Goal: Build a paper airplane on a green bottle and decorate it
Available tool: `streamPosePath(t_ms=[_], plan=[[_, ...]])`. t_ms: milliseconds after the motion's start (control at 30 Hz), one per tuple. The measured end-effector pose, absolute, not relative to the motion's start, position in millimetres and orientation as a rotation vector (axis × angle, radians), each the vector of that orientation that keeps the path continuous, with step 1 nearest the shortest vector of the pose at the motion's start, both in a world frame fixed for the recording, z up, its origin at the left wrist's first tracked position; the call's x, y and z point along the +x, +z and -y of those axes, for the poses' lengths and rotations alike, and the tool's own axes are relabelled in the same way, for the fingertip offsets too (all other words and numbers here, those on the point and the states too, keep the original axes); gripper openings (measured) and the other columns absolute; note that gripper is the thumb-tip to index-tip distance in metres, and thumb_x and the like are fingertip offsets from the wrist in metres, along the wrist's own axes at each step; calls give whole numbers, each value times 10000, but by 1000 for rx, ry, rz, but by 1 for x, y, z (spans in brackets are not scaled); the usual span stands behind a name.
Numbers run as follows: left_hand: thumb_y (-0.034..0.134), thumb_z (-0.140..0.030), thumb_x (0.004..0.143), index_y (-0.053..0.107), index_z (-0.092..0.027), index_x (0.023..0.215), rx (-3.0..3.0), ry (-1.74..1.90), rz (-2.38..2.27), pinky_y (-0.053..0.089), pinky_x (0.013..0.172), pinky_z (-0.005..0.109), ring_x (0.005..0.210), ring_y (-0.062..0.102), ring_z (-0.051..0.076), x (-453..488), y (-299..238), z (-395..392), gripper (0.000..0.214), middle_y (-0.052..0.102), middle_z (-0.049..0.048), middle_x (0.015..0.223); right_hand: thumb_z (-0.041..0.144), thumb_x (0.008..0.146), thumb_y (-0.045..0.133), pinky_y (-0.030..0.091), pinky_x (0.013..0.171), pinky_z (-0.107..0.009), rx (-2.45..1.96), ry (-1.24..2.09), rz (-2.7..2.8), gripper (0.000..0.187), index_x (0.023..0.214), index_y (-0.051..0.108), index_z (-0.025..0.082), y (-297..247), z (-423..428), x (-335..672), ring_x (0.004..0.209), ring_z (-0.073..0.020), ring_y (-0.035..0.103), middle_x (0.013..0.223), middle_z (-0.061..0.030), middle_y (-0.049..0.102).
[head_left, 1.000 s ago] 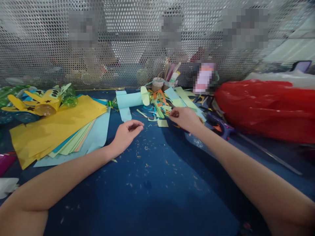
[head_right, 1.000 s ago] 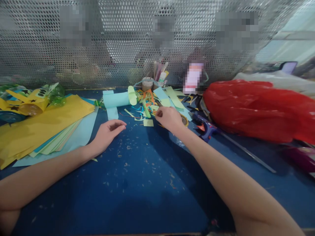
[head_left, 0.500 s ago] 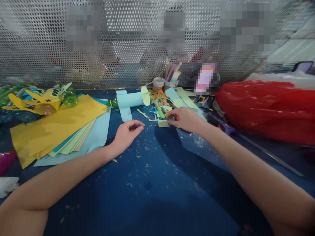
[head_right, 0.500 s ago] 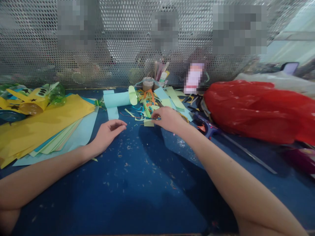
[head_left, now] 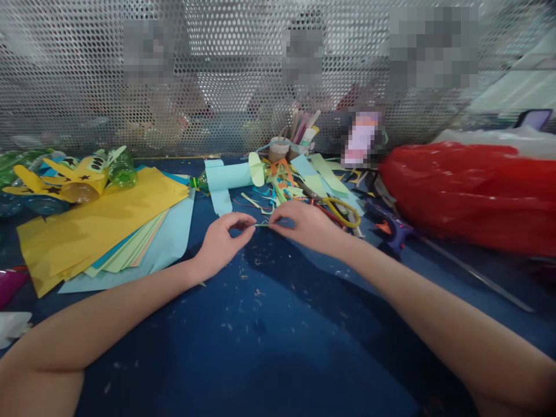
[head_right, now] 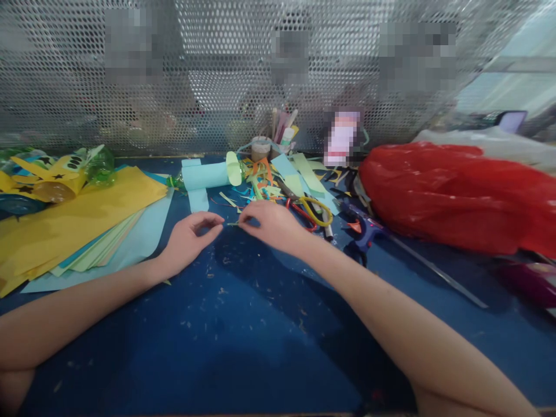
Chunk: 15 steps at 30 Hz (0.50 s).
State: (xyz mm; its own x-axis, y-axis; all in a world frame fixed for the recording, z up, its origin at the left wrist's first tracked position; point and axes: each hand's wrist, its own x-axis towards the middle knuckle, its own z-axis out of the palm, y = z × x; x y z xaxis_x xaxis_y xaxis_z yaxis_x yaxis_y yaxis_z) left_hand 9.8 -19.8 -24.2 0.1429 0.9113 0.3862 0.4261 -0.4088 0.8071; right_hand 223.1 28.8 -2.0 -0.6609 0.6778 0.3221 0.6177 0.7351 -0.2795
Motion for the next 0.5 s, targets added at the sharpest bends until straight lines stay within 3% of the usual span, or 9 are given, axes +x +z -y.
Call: streamPosePath(t_ms=[200,500], plan=[[621,-156,820,658,-214,949,2287,972,-1326,482,848,344,884,624,186,9,-24,22,147,697,12,876,265,909,552,486,781,-338,-888,225,2562,132,861,646,186,-24,-11,202,868,-211,611,889,-80,680],[584,-184,852,660,-231,1011,2249,843,-1372,468,826,355,849,615,205,8,-24,18,182,700,3,805,248,884,583,445,687,-272,-984,546,2494,85,859,637,188,-26,-19,208,757,-162,565,805,-42,621]])
